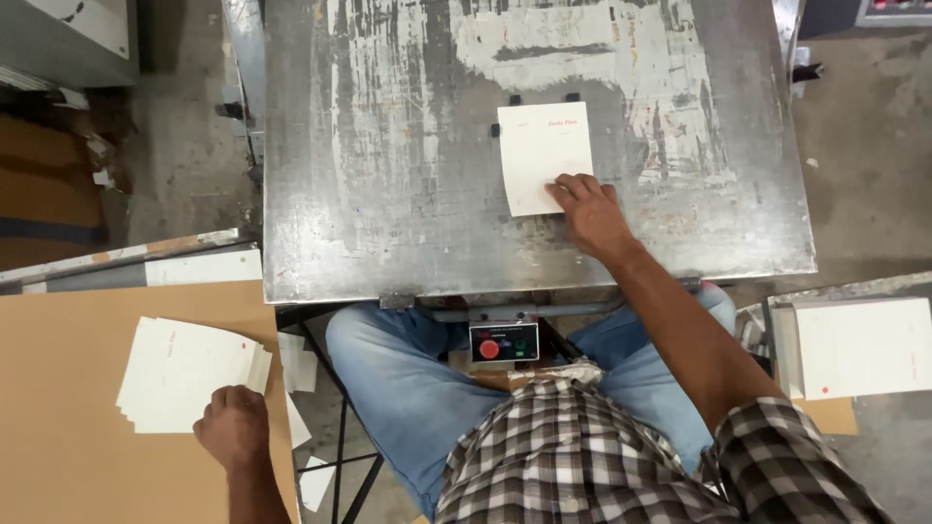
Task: Operating a paper-processing or printing machine by manually feeding and removing sheets.
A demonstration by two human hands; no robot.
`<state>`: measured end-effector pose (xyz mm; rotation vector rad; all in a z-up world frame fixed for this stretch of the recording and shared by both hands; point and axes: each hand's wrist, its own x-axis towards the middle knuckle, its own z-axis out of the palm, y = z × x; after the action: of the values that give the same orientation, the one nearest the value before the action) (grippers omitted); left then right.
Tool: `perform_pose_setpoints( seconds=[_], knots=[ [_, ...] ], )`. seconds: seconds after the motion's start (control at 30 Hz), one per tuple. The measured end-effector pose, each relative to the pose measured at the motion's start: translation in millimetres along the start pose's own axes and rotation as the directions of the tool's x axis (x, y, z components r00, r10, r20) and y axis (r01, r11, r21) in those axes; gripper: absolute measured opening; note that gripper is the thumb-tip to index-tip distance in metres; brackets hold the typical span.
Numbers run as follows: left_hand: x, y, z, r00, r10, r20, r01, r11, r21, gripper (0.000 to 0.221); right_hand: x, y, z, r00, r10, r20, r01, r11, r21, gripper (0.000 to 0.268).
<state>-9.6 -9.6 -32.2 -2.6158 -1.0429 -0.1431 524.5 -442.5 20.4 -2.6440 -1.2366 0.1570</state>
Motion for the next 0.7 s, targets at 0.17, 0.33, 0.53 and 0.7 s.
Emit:
perform_pose_setpoints(
  seconds=[0.17, 0.33, 0.53, 0.7],
  knots=[
    [-5, 1, 17, 0.997, -0.063, 0.037, 0.064, 0.998, -0.027, 0.017, 1, 3, 9, 1.000, -0.005, -0.008, 0.004, 1.000, -0.019, 0.054],
    [-8, 20, 7, 0.997, -0.076, 0.001, 0.076, 0.992, -0.100, 0.017, 1, 5, 12, 0.999, 0.003, 0.048, 0.000, 0.997, -0.072, 0.064],
    [-44, 51, -3, 0.997, -0.059, 0.054, 0.072, 0.960, -0.271, 0.018, 7, -8, -22, 0.980, 0.056, 0.190, -0.060, 0.998, 0.015, 0.079],
    [-73, 84, -26, 0.997, -0.023, 0.078, 0.050, 0.929, -0.366, 0.019, 12, 2, -3, 0.985, 0.076, 0.153, -0.084, 0.995, 0.050, 0.082]
  ],
)
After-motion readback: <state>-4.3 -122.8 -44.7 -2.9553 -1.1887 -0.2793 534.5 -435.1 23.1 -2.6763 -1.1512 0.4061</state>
